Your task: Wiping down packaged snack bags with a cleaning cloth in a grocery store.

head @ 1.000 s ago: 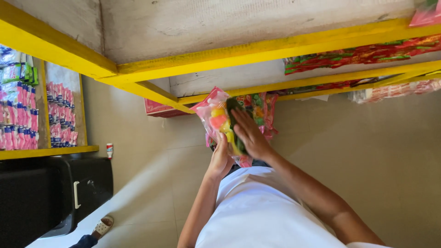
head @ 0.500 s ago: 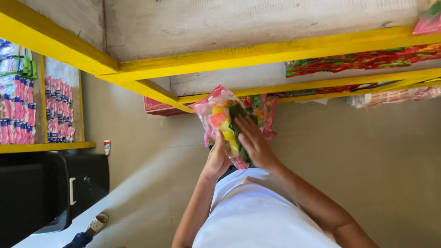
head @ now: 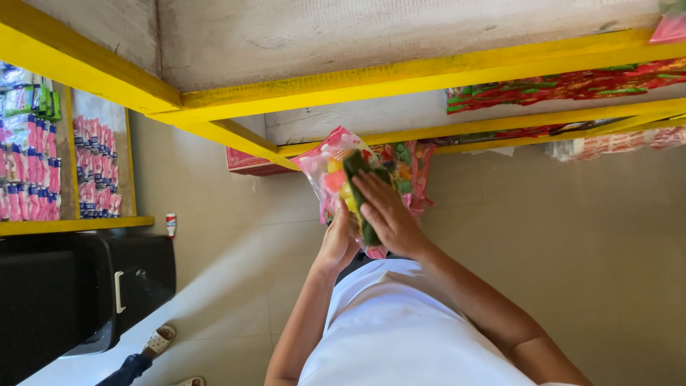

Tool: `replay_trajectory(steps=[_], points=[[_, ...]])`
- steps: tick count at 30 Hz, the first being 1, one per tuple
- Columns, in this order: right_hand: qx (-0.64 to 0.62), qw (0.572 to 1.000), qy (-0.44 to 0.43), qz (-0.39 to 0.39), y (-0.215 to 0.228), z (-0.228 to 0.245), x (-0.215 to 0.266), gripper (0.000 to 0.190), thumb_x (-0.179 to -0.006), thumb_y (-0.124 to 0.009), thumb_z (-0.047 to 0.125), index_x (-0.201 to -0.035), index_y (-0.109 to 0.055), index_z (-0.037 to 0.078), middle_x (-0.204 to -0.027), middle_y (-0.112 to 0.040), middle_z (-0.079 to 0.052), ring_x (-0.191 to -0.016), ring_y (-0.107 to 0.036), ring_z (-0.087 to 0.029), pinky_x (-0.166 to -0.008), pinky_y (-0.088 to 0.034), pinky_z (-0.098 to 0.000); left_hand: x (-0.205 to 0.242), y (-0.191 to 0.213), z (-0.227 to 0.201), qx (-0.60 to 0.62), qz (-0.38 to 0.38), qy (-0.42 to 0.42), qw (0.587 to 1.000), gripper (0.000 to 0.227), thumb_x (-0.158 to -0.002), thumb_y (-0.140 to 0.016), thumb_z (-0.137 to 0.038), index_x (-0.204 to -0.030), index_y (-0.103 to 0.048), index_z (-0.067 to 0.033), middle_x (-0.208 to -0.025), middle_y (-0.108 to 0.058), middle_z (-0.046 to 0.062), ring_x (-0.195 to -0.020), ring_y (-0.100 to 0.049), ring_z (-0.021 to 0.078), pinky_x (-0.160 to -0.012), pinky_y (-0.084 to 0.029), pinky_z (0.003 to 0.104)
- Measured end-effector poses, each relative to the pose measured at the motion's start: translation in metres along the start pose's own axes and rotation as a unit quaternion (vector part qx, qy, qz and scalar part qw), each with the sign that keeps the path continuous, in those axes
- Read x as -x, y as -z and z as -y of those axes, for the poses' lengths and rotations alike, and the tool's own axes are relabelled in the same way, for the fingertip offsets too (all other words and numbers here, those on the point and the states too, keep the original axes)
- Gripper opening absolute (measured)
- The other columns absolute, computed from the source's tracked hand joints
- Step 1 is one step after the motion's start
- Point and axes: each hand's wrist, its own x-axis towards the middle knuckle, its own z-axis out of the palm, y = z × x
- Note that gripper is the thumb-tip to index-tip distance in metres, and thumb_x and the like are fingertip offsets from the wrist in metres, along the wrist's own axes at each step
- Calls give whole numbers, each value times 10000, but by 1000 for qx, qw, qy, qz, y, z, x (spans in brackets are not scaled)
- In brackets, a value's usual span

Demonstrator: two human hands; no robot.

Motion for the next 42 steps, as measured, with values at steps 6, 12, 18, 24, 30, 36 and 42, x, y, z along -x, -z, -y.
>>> replay_trajectory(steps=[6,12,18,24,30,36,42], points=[[-16,997,77,3,2,-20,-22,512,-1108,-347,249,-1599,-377,109,-1615,-361,-238,-1476,-311,-474,-1211,-241,-569,20,-90,-43,-45,15,-13,999,664,-1065,-354,-526,-1558,-365,-82,-1334,-616,237,-1181,-630,337,-987,-526,559],[90,990,107,-17,-9,6,15,479,-1081,-436,240,-1544,-490,128,-1603,-410,-177,-1478,-323,-446,-1196,-276,-533,9,-24,-32,-8,3,24,1000,723,-1040,-350,-593,-1532,-396,-65,-1358,-616,207,-1149,-657,312,-967,-551,524],[148,982,118,-22,-16,4,-3,476,-1076,-454,212,-1537,-492,100,-1603,-424,-150,-1461,-336,-471,-1181,-315,-527,10,-61,-62,-120,-13,6,993,780,-1050,-266,-621,-1509,-403,-6,-1169,-671,162,-1014,-694,168,-796,-624,281],[126,985,113,-26,-23,13,-5,452,-1071,-471,199,-1504,-550,102,-1579,-461,-149,-1465,-332,-457,-1183,-315,-520,15,-60,-76,-61,-32,15,998,745,-1029,-301,-629,-1526,-423,-89,-1332,-636,205,-1084,-678,262,-873,-603,447],[8,997,70,-3,-32,-25,9,458,-1085,-432,239,-1523,-523,138,-1599,-438,-129,-1493,-310,-414,-1218,-246,-508,13,-32,-71,17,-26,37,999,849,-971,-307,-720,-1411,-551,-36,-1222,-693,225,-1027,-721,318,-781,-617,441],[-29,998,-43,-35,-1,-54,-17,527,-1132,-322,346,-1583,-395,84,-1607,-341,-277,-1480,-256,-512,-1220,-201,-599,22,-84,-94,6,3,47,999,845,-957,-421,-663,-1491,-462,-9,-1453,-539,227,-1338,-526,360,-1092,-436,550],[59,997,46,-27,-21,8,-3,496,-1100,-400,261,-1582,-442,150,-1664,-322,-126,-1534,-225,-381,-1224,-194,-491,1,2,-43,6,7,47,999,791,-1011,-362,-631,-1509,-421,-20,-1455,-545,198,-1314,-563,321,-1062,-483,533]])
